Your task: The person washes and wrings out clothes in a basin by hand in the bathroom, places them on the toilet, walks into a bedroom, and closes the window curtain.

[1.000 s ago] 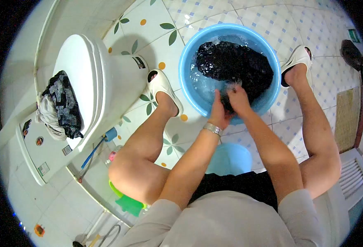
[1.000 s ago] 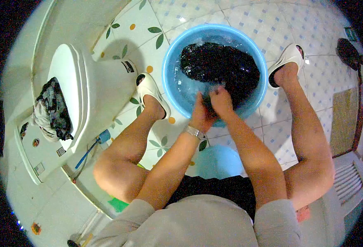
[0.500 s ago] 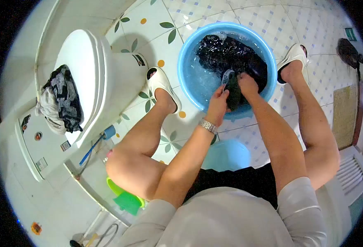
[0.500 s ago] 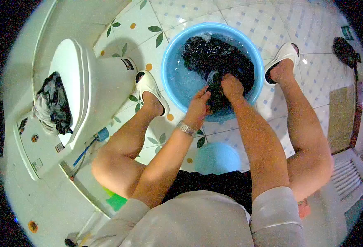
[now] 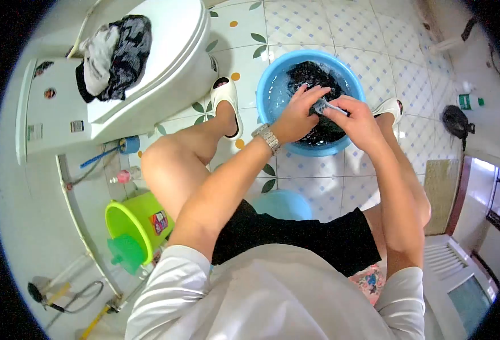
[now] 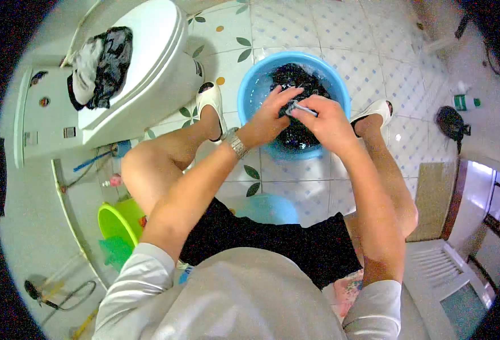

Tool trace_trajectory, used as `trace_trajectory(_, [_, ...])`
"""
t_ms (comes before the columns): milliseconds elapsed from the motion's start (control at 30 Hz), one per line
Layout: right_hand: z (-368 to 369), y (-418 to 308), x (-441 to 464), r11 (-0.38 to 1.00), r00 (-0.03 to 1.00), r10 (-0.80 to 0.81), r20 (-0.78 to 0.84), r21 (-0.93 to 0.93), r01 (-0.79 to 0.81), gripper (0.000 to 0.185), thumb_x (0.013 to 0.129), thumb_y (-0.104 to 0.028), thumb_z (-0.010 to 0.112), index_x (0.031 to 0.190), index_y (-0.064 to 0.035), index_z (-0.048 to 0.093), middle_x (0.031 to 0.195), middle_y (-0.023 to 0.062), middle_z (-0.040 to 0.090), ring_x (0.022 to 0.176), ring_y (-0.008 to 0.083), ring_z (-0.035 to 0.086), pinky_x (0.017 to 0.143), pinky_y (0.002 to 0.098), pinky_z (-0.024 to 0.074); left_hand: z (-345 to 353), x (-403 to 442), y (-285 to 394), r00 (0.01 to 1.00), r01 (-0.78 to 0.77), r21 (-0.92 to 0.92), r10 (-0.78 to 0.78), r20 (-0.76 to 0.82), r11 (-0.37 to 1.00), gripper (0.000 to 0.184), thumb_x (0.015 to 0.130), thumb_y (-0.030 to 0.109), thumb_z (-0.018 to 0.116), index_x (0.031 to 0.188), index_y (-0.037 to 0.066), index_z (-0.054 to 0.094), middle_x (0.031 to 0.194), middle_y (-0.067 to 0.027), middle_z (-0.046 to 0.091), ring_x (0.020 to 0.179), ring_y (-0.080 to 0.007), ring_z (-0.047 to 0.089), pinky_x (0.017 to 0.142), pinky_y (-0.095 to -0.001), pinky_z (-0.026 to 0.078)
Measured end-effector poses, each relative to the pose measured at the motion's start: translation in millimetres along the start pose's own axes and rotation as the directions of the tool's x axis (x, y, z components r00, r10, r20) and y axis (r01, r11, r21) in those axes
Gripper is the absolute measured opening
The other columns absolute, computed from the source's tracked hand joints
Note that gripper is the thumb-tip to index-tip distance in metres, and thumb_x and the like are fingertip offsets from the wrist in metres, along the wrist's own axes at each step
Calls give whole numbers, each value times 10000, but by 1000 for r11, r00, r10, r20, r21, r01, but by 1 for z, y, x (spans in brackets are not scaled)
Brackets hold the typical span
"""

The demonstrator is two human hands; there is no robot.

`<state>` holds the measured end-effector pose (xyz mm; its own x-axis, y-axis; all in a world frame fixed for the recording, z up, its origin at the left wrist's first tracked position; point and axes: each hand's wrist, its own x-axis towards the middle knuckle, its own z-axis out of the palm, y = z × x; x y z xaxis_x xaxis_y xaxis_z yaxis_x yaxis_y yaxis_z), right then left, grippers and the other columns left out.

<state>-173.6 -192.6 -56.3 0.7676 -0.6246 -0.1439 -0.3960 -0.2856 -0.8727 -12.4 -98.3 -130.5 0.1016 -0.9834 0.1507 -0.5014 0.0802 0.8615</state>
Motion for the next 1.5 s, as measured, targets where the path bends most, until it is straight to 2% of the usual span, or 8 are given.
trace_trajectory(133, [-22,-56,-18,972,987,-90,133,-206,116,185,851,-187,670,929,-20,689,825,135,629,790,297,624,701,369,477,-14,9,-2,936,-93,86,58,346,992,542,697,-11,694,1213,96,567,1313,-113,557,1308,-309,445,1153,-493,263])
trace_trajectory(333, [-14,-43,-42,780,938,-252,238,-523,342,132,835,-206,656,893,-93,691,802,99,625,792,307,618,672,427,506,4,-26,-29,909,-345,432,183,374,833,315,689,173,735,991,144,650,1031,-50,666,1211,-361,518,1039,-517,385])
trace_trajectory(667, [4,-60,-62,801,921,-322,221,-454,389,113,808,-168,686,880,-82,685,776,74,611,756,267,599,632,392,485,38,-70,-60,857,119,153,-180,483,981,171,791,157,642,948,90,657,900,-147,646,903,-348,612,799,-476,481])
trace_trajectory(800, [-11,-50,-61,821,932,-338,129,-445,359,118,815,-155,691,888,-62,694,783,82,635,755,286,594,655,374,487,32,-71,-79,888,125,207,-202,412,970,199,827,156,593,1004,90,653,928,-168,654,892,-362,628,786,-479,490])
trace_trajectory(1067, [-37,37,-55,925,990,129,50,-366,-102,226,815,-178,737,987,-37,698,946,180,671,867,319,586,758,392,487,-58,-23,-84,910,388,51,-373,-181,920,264,875,134,508,1107,101,630,804,-177,647,750,-304,639,693,-397,494])
trace_trajectory(1267, [-42,86,-28,837,982,177,72,-536,-111,210,830,-212,702,983,-69,694,863,170,682,843,355,622,772,427,476,-106,7,-48,917,396,201,-376,-129,896,272,879,166,489,1093,108,647,767,-199,656,718,-353,650,692,-437,522])
trace_trajectory(1333, [-42,79,-15,771,948,290,-128,-555,-311,242,868,-277,644,980,-68,691,831,186,676,764,386,618,754,437,471,-112,8,-53,905,420,162,-399,-144,893,246,899,169,505,1085,86,643,791,-131,666,717,-249,647,703,-355,509])
trace_trajectory(1500, [-19,57,10,819,831,529,-171,362,-446,339,935,-417,593,938,-90,681,766,-24,632,687,84,572,595,244,456,-113,12,-56,855,488,63,-491,165,871,284,886,265,540,989,29,661,676,-73,633,603,-181,592,596,-338,472])
